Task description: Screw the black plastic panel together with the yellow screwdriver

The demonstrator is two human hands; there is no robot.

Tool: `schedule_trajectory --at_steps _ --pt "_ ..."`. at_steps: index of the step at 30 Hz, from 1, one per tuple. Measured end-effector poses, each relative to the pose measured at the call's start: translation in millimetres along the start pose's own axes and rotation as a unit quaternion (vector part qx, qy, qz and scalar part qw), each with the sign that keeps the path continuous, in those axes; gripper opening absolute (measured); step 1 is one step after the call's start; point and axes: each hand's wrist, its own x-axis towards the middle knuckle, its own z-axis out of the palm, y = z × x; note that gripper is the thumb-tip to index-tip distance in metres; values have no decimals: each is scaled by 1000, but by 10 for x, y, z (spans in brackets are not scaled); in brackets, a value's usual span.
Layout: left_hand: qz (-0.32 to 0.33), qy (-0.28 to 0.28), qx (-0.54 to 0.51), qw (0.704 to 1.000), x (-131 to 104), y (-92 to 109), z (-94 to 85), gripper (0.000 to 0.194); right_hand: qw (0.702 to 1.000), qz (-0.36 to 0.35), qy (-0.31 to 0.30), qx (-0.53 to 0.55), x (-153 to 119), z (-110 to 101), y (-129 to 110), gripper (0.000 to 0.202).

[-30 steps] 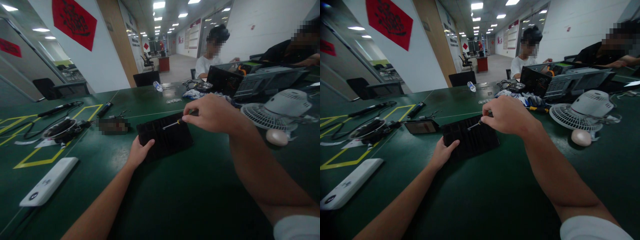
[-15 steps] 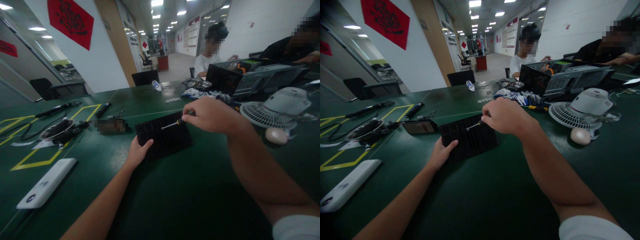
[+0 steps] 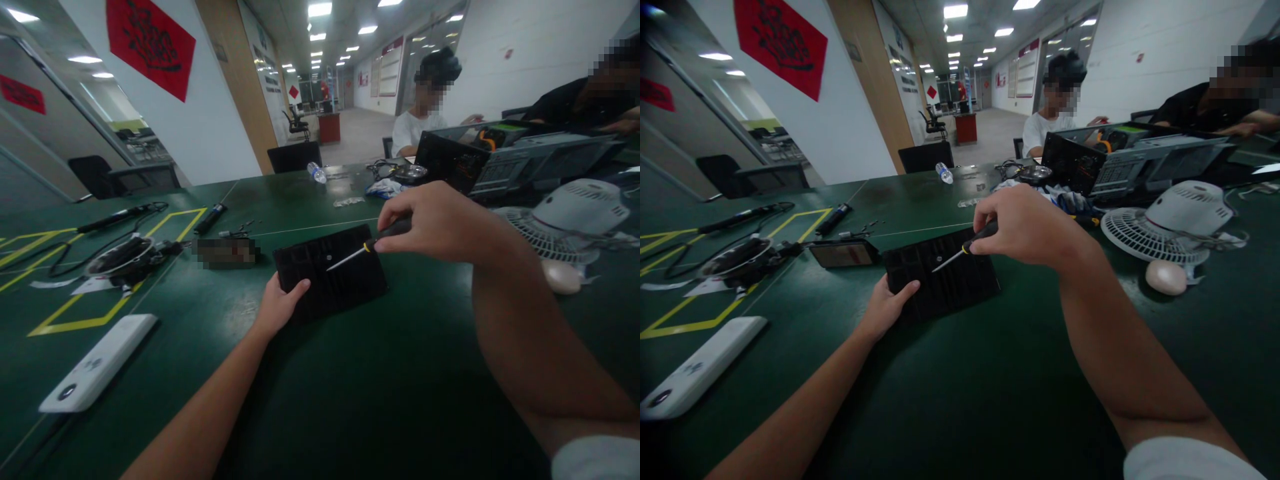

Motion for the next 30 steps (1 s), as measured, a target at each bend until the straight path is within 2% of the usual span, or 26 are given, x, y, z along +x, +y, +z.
schedule_trajectory --at_steps 7,16,30 --pt "-3 -1 -3 1000 -4 -2 10 55 998 -7 48 -30 32 71 24 16" --pt "5 0 7 1000 20 -35 2 55 998 16 47 -45 50 102 -34 18" --pt "3 -1 -3 1000 3 -9 11 56 997 10 49 -60 78 180 -52 21"
